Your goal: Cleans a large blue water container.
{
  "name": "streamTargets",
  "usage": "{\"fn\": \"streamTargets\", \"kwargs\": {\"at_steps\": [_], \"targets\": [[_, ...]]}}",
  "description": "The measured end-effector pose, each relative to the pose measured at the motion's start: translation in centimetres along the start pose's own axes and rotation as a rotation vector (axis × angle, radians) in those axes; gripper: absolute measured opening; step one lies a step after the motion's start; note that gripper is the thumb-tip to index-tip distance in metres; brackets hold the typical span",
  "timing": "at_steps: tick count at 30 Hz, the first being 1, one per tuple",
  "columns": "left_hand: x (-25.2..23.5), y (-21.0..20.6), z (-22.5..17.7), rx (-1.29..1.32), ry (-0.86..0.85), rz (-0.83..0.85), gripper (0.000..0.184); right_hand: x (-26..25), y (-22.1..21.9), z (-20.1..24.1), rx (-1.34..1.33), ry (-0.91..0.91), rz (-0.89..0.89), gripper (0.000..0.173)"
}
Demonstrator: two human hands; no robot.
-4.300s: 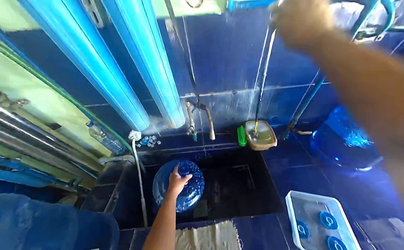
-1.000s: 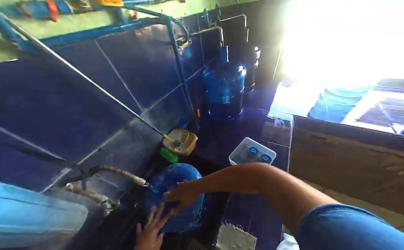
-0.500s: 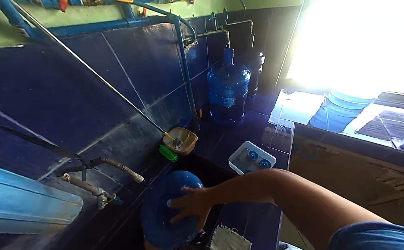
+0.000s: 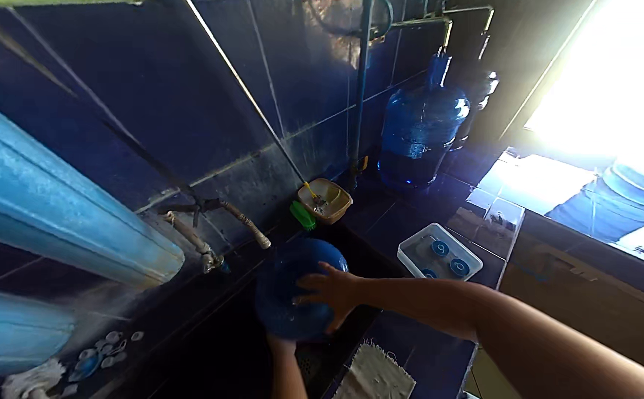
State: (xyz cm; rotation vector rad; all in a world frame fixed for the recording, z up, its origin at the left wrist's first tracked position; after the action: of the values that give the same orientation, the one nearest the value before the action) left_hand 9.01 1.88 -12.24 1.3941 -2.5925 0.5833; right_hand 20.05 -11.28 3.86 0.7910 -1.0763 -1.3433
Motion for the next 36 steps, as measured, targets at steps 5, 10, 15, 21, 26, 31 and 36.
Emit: {"fn": "streamTargets", "kwargs": {"at_steps": [5, 10, 15, 21, 26, 31, 36], "targets": [[-1.9, -3.9, 0.7, 0.057, -0.076, -0.089, 0.062, -4.8, 1.1, 0.8, -0.116, -0.501, -0.042, 0.104], [-1.1, 1.1, -5.6, -0.160, -0.128, -0.025, 0.047, 0.1, -0.5, 1.0, 0.063, 0.121, 0.134, 0.109], [-0.3, -4.1, -2.8, 0.079, -0.144, -0.049, 0.052, -4.3, 1.6, 0.3, -0.076, -0.479, -0.017, 0.105], [-1.3, 1.0, -2.5, -0.048, -0.049, 0.022, 0.050, -0.1, -0.5, 1.6, 0.041, 0.037, 0.213, 0.106], [-1.9, -1.4, 3.8, -0.005, -0.005, -0.101, 0.058, -2.4, 1.2, -0.3, -0.027, -0.348, 0.027, 0.103], [-2.8, -2.6, -0.7, 0.007, -0.042, 0.001, 0.053, -2.1, 1.0, 1.4, -0.050, -0.354, 0.128, 0.101], [-3.5, -3.3, -8.8, 0.045, -0.120, 0.252, 0.053, 1.5, 1.0, -2.7, 0.081, 0.152, 0.096, 0.107]]}}
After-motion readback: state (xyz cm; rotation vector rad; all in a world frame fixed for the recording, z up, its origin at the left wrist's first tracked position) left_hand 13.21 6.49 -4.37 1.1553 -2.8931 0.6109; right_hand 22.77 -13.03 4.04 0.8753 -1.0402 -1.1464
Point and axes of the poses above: each hand's wrist, its own x-axis away from the middle knuckle, its own y-axis out of the back of the hand, z = x × y, the point moved 7 cm from there along -x, towards the middle knuckle, and after that the axes turned 1 degree about -x, right-handed, at the moved point
